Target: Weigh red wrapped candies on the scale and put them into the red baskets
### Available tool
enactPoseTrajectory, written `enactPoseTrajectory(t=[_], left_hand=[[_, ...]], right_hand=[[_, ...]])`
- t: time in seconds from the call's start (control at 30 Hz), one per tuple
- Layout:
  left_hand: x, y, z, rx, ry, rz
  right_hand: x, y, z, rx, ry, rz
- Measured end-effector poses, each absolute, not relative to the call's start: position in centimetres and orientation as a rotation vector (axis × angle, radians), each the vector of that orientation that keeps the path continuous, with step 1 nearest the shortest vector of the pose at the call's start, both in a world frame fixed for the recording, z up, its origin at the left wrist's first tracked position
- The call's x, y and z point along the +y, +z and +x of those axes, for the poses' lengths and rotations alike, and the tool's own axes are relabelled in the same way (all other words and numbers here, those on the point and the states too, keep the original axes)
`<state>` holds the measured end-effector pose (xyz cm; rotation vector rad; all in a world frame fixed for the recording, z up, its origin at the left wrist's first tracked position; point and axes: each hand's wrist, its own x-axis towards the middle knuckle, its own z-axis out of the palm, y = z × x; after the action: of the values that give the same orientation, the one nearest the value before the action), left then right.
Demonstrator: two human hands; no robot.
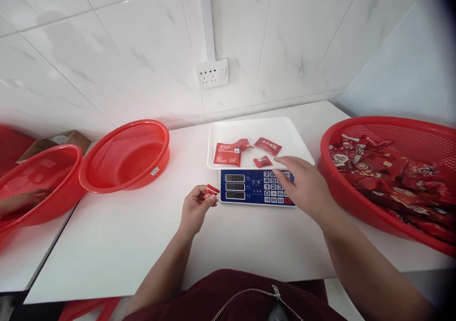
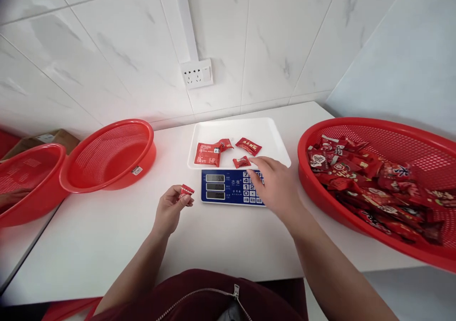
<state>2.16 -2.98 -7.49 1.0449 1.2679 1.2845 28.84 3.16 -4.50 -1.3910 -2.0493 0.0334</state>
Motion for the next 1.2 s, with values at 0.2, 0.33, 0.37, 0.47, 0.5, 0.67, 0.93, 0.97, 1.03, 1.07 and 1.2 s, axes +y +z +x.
enactPoseTrajectory(t=[0.2, 0.33, 0.37, 0.47, 0.5, 0.67, 0.93, 0.97, 1.03, 1.07, 1.2], left_hand=[[-3.2, -8.2, 1.4, 1.226, 1.235, 1.007], [-3.2, -8.0, 1.2, 1.258, 1.255, 0.974], [-3.3, -7.9, 1.2, 1.263, 1.257, 0.970], [-3.5, -7.4, 1.3, 1.273, 1.261, 0.965], [-3.5, -7.3, 1.3, 1.276, 1.260, 0.963], [-3.7, -7.0, 1.3, 1.297, 1.253, 0.959], [-3.7, -7.1, 1.4, 1.298, 1.256, 0.975], [-3.7, -7.1, 1.4, 1.294, 1.254, 0.981], [-3.6, -7.2, 1.5, 1.285, 1.251, 0.987], [-3.6, -7.3, 1.5, 1.279, 1.249, 0.989], [-3.6, -7.3, 1.6, 1.259, 1.223, 1.010]], right_hand=[[5.2, -3.8, 26.0, -2.313, 0.125, -1.525], [6.2, -3.9, 24.9, -2.258, 0.211, -1.410], [6.7, -3.9, 25.1, -2.206, 0.190, -1.428], [8.5, -3.7, 26.3, -2.045, 0.166, -1.615], [9.0, -3.5, 26.6, -2.011, 0.200, -1.690], [9.4, -2.5, 26.5, -2.016, 0.547, -1.737], [8.4, -2.7, 26.5, -1.886, 0.544, -1.562], [8.2, -2.7, 26.5, -1.885, 0.532, -1.558], [7.8, -2.8, 26.4, -1.893, 0.518, -1.557], [7.6, -2.8, 26.3, -1.895, 0.515, -1.561], [6.6, -2.6, 25.7, -1.900, 0.535, -1.554]])
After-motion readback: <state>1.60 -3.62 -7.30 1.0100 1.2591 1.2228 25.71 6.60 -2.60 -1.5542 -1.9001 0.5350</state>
